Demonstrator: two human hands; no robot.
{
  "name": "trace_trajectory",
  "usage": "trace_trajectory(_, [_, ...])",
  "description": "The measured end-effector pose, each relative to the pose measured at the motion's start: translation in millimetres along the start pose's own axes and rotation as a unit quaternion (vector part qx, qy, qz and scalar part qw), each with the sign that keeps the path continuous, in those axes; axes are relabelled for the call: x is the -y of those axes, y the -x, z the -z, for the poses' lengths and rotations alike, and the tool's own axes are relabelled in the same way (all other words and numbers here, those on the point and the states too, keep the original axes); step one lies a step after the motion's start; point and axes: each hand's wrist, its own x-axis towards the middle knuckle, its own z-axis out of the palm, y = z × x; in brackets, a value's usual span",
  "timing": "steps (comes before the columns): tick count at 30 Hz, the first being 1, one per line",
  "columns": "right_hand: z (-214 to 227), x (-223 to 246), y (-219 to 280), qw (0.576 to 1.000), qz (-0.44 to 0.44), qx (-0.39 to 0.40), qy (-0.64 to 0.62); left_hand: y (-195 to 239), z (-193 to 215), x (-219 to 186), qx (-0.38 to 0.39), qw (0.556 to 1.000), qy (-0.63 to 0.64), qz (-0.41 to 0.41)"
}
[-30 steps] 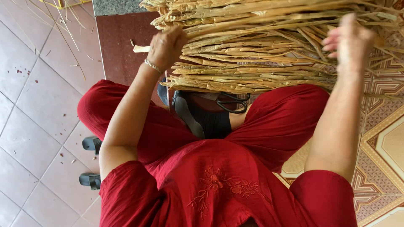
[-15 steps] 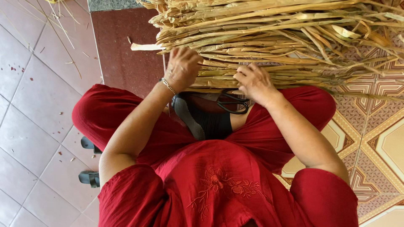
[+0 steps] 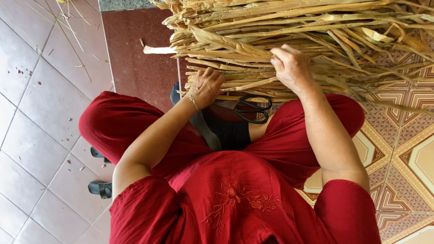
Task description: The person sits on the floor and processes a large pile of dried plant stalks. They repeatedly pick up individual stalks, strip off the outer layers by hand, and place the processed pieces aside.
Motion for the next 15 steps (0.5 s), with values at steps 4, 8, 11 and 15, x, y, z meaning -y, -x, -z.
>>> trace_trajectory(4, [1.0,10.7,-3.4,0.979,0.098,-0.103,0.147,-8.9,-8.7,1.0,-0.064,0.998,0.023,0.015])
trace_trajectory(8, [-2.3,36.9,8.7,0.978,0.140,-0.132,0.084,-9.7,17.7,5.3,-0.078,0.988,0.126,0.029])
trace_trajectory(11, [-9.7,51.5,21.3,0.989,0.133,-0.055,0.021,-4.9,43.7,2.5,-0.109,0.988,0.107,0.016])
trace_trajectory(15, [-8.5,51.8,21.0,0.996,0.077,0.044,-0.035,-8.6,81.8,0.3,-0.135,0.987,0.077,0.031])
